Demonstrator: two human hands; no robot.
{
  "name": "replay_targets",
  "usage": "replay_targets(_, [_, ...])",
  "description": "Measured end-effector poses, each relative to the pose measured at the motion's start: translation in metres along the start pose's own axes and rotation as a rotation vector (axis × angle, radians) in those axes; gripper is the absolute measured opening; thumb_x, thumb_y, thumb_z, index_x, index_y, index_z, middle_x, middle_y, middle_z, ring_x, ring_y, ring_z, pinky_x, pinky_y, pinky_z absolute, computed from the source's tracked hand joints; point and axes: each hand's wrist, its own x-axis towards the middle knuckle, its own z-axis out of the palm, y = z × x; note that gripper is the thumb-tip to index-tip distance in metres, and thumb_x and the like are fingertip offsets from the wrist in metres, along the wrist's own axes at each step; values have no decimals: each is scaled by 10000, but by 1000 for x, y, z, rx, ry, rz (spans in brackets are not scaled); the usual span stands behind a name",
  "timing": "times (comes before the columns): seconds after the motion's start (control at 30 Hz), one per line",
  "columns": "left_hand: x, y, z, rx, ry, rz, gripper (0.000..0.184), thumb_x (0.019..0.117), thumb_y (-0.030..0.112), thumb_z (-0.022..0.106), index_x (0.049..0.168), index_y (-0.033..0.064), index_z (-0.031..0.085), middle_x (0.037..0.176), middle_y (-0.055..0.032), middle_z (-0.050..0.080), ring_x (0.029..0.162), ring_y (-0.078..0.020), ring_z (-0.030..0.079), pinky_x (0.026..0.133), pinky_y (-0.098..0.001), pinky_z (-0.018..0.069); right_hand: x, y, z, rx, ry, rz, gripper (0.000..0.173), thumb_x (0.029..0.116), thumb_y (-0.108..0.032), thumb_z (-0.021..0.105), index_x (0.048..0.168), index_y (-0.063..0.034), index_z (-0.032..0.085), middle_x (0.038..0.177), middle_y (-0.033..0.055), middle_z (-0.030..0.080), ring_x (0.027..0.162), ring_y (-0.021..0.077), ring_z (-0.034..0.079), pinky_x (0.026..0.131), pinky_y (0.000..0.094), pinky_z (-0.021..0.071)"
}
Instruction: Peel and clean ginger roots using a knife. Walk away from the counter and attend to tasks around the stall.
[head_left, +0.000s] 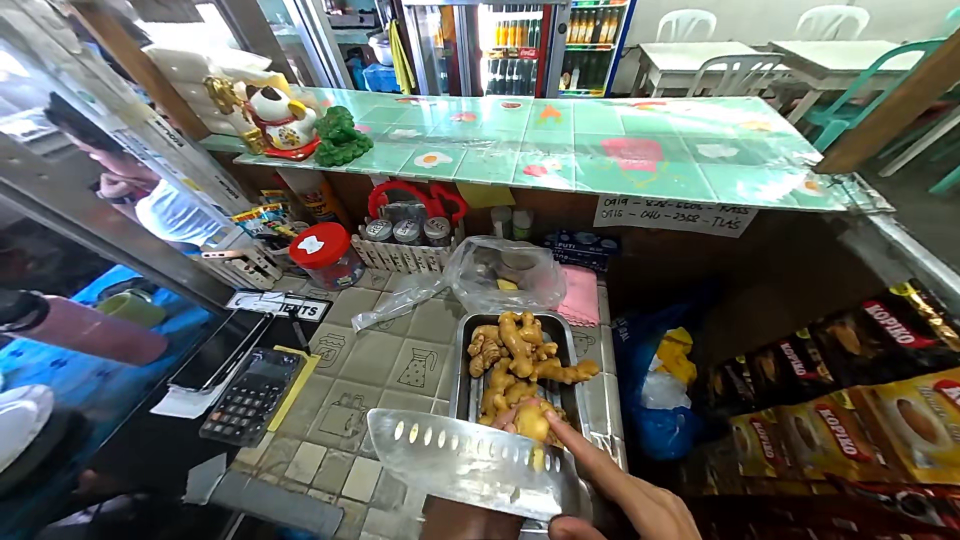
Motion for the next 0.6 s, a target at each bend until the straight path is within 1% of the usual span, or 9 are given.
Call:
replay_targets(0.03, [-1, 0, 0, -8, 6, -5, 373, 1033, 111, 441, 1371, -45, 474, 1261, -141, 643, 1135, -202, 651, 979, -371, 550, 0, 0, 0, 3, 0, 2, 672, 967, -424, 687, 1535, -124, 491, 1343, 50, 684, 937, 181, 733, 781, 426, 597])
replay_targets(0.1, [-4, -3, -7, -63, -18, -18, 427, 1071, 129, 393, 1466, -32, 409, 1366, -158, 597, 1217, -238, 614, 1042, -420, 510, 0, 0, 2, 0, 24, -3, 647, 969, -430, 682, 1517, -128, 519, 1333, 51, 691, 923, 179, 733, 762, 422, 597])
replay_targets(0.17, [-8, -1, -2, -70, 31, -30, 419, 1081, 102, 319, 1476, -13, 394, 1332, -151, 619, 1173, -242, 642, 1021, -431, 528, 0, 1, 3, 8, 34, -4, 629, 972, -427, 679, 1509, -133, 531, 1334, 45, 690, 922, 175, 732, 754, 420, 592])
replay_targets(0.27, [-8, -1, -3, -58, 45, -32, 417, 1084, 79, 294, 1478, -15, 391, 1320, -151, 627, 1161, -245, 650, 1016, -430, 534, 1, 2, 4, 44, 22, -10, 632, 974, -400, 684, 1513, -114, 519, 1377, 45, 664, 1026, 163, 726, 844, 405, 600])
replay_targets(0.33, [-8, -1, -2, -46, 61, -29, 402, 1078, 57, 304, 1457, -22, 413, 1300, -152, 639, 1150, -245, 657, 1012, -431, 538, 1, 4, 5, 76, 26, -8, 620, 980, -382, 682, 1515, -115, 517, 1413, 40, 639, 1074, 151, 711, 893, 393, 594])
replay_targets(0.4, [-8, -1, 1, -42, 123, -40, 373, 1064, 24, 326, 1406, -25, 467, 1205, -146, 685, 1065, -237, 697, 977, -424, 563, 2, 6, 6, 114, 26, 2, 577, 996, -367, 661, 1505, -128, 532, 1429, 33, 627, 1138, 149, 693, 942, 402, 585])
replay_targets(0.47, [-8, -2, 1, -39, 126, -47, 377, 1060, 19, 332, 1414, -21, 457, 1197, -154, 682, 1052, -243, 699, 976, -428, 562, 2, 8, 5, 161, 12, 8, 574, 1001, -368, 651, 1506, -126, 530, 1437, 38, 620, 1172, 151, 679, 973, 401, 574])
replay_targets(0.53, [-6, -1, -3, -2, 48, -39, 417, 1075, 70, 334, 1476, -8, 422, 1300, -157, 641, 1133, -251, 667, 1006, -438, 542, 1, 7, 4, 209, -17, 24, 614, 997, -376, 657, 1529, -116, 497, 1461, 50, 598, 1177, 159, 676, 988, 410, 569])
replay_targets(0.6, [-2, 1, -7, 50, -81, -32, 474, 1081, 148, 358, 1537, 23, 377, 1450, -141, 549, 1254, -246, 600, 1051, -433, 510, 1, 5, 4, 248, -44, 29, 644, 998, -362, 659, 1548, -94, 459, 1479, 67, 580, 1162, 166, 678, 983, 410, 568])
